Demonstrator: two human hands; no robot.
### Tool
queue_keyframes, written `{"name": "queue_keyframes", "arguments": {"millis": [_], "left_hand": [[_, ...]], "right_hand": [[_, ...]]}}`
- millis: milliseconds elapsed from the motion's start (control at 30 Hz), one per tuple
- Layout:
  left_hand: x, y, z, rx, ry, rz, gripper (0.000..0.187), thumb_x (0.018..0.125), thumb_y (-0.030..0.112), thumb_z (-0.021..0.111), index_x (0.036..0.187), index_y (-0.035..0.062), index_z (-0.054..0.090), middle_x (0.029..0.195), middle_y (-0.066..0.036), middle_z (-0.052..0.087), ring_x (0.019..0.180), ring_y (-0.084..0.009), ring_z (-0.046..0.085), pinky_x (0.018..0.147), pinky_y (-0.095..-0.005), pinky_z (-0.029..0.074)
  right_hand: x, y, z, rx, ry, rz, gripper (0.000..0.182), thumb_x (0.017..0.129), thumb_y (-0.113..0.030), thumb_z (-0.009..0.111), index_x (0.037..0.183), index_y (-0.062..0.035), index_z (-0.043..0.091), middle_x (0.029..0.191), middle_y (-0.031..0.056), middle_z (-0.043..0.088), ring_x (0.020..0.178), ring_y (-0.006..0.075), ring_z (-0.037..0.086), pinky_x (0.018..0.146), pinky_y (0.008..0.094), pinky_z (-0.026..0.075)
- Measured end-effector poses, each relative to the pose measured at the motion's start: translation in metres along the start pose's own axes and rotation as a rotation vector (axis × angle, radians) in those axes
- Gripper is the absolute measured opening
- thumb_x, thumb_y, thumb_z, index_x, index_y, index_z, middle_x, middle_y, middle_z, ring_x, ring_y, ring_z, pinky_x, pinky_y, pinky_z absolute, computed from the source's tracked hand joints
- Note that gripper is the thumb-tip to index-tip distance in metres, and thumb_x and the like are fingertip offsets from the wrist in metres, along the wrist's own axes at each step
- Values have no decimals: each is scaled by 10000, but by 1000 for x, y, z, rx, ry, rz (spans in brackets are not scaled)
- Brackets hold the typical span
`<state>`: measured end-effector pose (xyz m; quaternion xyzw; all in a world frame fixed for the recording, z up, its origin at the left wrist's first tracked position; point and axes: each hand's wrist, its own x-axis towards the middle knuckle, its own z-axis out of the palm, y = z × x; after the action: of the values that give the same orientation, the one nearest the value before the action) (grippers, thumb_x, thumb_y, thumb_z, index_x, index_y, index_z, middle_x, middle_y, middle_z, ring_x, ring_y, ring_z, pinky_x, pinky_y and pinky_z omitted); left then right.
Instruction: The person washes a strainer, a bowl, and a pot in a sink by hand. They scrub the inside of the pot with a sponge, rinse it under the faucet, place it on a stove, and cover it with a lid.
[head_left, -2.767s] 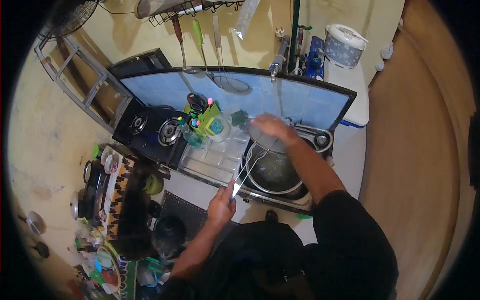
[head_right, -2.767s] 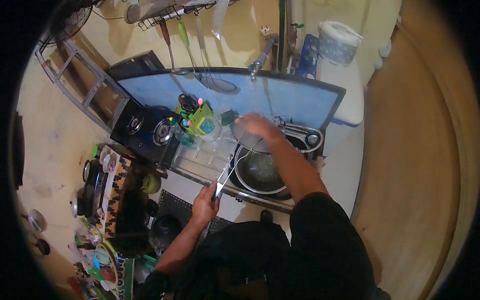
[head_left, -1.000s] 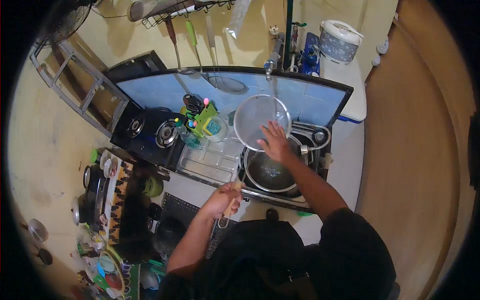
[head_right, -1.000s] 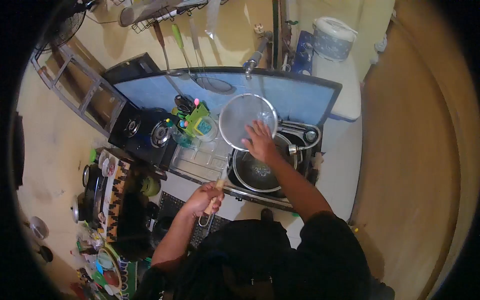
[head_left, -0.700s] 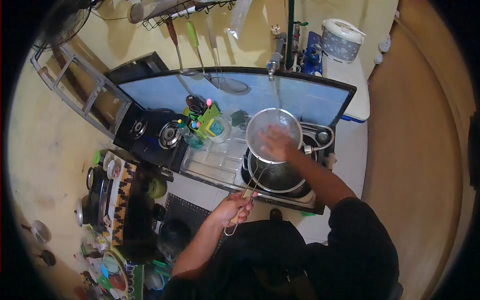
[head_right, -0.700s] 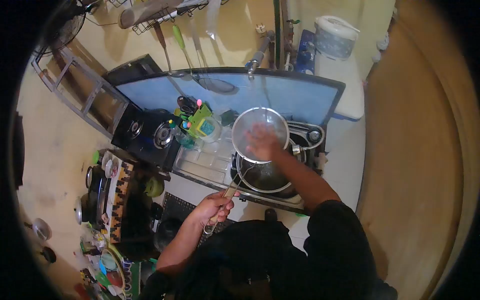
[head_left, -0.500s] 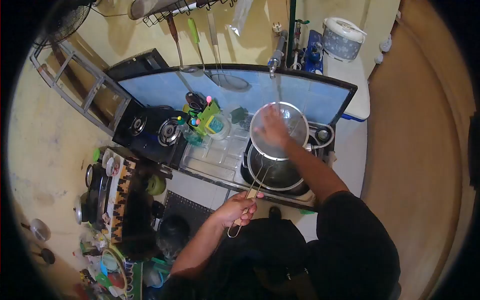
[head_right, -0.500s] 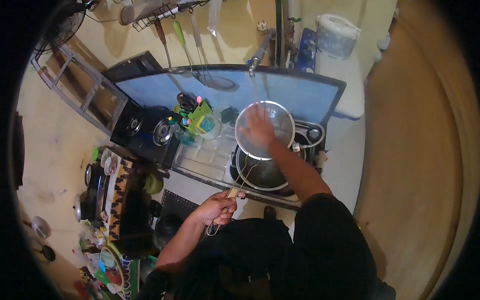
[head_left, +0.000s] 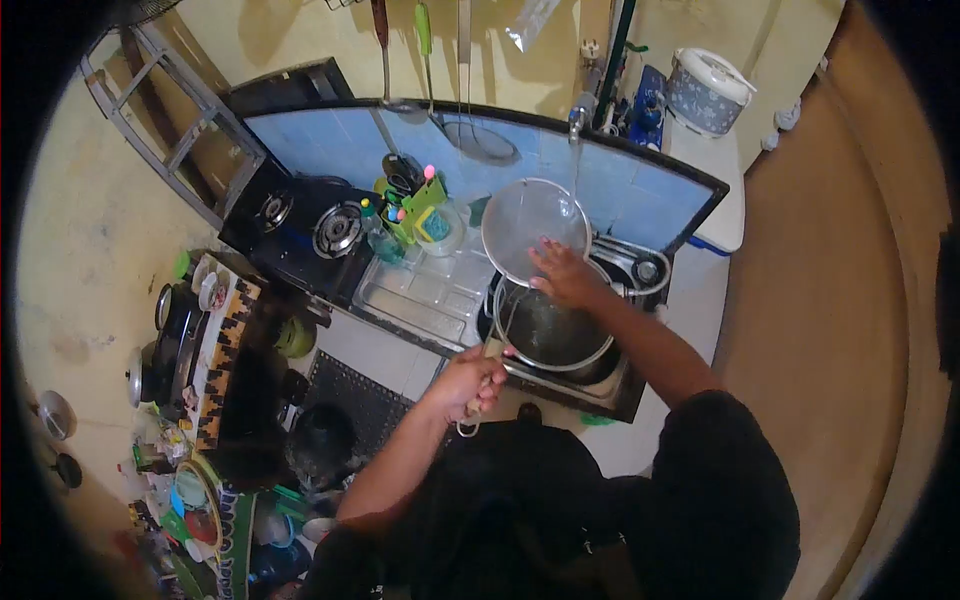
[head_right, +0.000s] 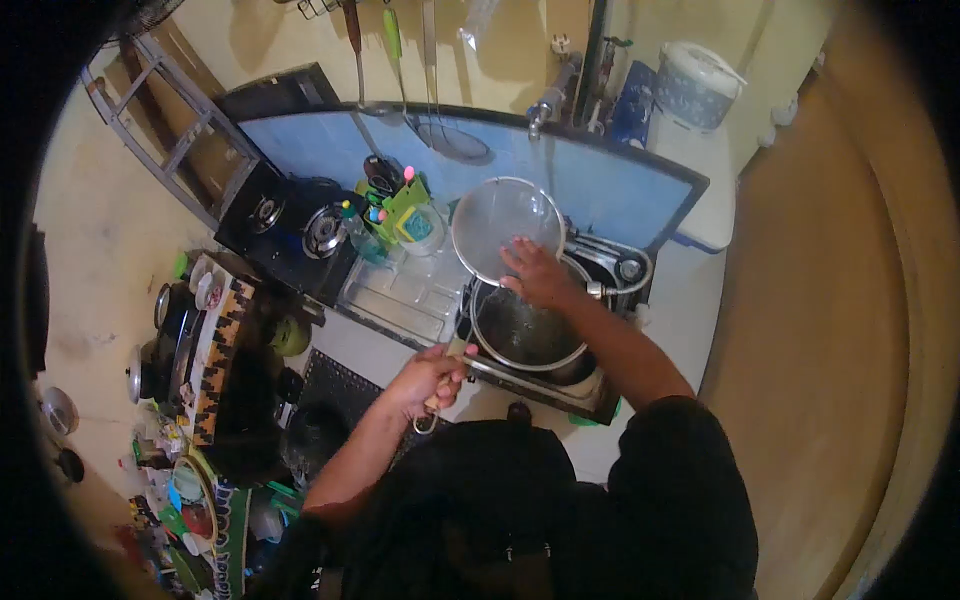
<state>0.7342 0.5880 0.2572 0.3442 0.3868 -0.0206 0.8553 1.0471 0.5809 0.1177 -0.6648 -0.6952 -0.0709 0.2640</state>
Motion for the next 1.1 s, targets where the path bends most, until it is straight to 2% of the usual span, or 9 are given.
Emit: {"name": "queue_keyframes", "arguments": {"millis": [100,167,200,267,367,467,767,933,1100], "left_hand": [[-2,-2,-17,145,50,84,305,919,90,455,1222,103,498,681,1,463,448,-85,389,381,-262,370],[-9,-1,-30,276,104,94,315,927,100,445,1239,107,485,678,7,456,451,-85,388,383,-269,375],[-12,1,-36,415,156,111,325,934,111,436,1257,111,472,674,13,448,454,-84,388,385,-277,380],[-17,4,-46,568,210,127,295,937,130,431,1216,87,518,664,-46,517,466,-124,479,400,-325,418],[-28,13,-60,1339,428,598,297,919,147,515,1186,26,565,762,-213,640,693,-363,636,621,-430,498],[-48,29,-72,1395,521,537,297,888,132,537,1164,35,588,950,-261,646,911,-435,612,802,-476,494],[-130,108,-87,1910,730,700,305,742,174,682,1026,97,606,937,-119,649,860,-327,643,716,-442,528],[-151,156,-64,2160,771,897,213,722,149,642,929,110,608,820,-67,624,802,-280,638,668,-411,511],[-139,200,-42,2340,717,1061,118,742,140,597,854,107,582,749,-41,607,798,-250,634,678,-381,499]], "right_hand": [[25,-19,-94,-291,-547,381,553,866,-420,601,1308,-98,520,1377,176,463,1295,325,432,1046,581,310],[37,20,-114,-121,-161,612,523,869,-390,612,1264,-54,542,1279,205,536,1222,352,495,1042,530,331],[47,47,-113,-69,299,410,471,875,-354,620,1237,-57,569,1303,209,532,1216,368,501,1042,456,366],[102,3,-183,16,551,188,444,878,-318,633,1231,-55,574,1303,223,533,1206,367,515,1031,388,392],[151,2,-202,19,575,-3,384,877,-314,646,1165,-61,622,1167,226,611,1080,353,597,924,393,466],[177,1,-213,91,216,132,322,850,-315,685,1054,-66,678,1022,190,665,938,322,649,799,391,500],[211,-3,-201,-7,148,354,305,763,-326,754,943,-83,709,855,142,674,771,298,640,731,403,491],[185,-89,-172,-51,431,-24,585,716,-253,803,1204,-27,573,1221,194,583,1144,359,532,986,417,399],[155,-190,-121,604,-292,-171,566,847,-263,712,1297,1,491,1235,165,578,1141,262,556,996,395,416]]}}
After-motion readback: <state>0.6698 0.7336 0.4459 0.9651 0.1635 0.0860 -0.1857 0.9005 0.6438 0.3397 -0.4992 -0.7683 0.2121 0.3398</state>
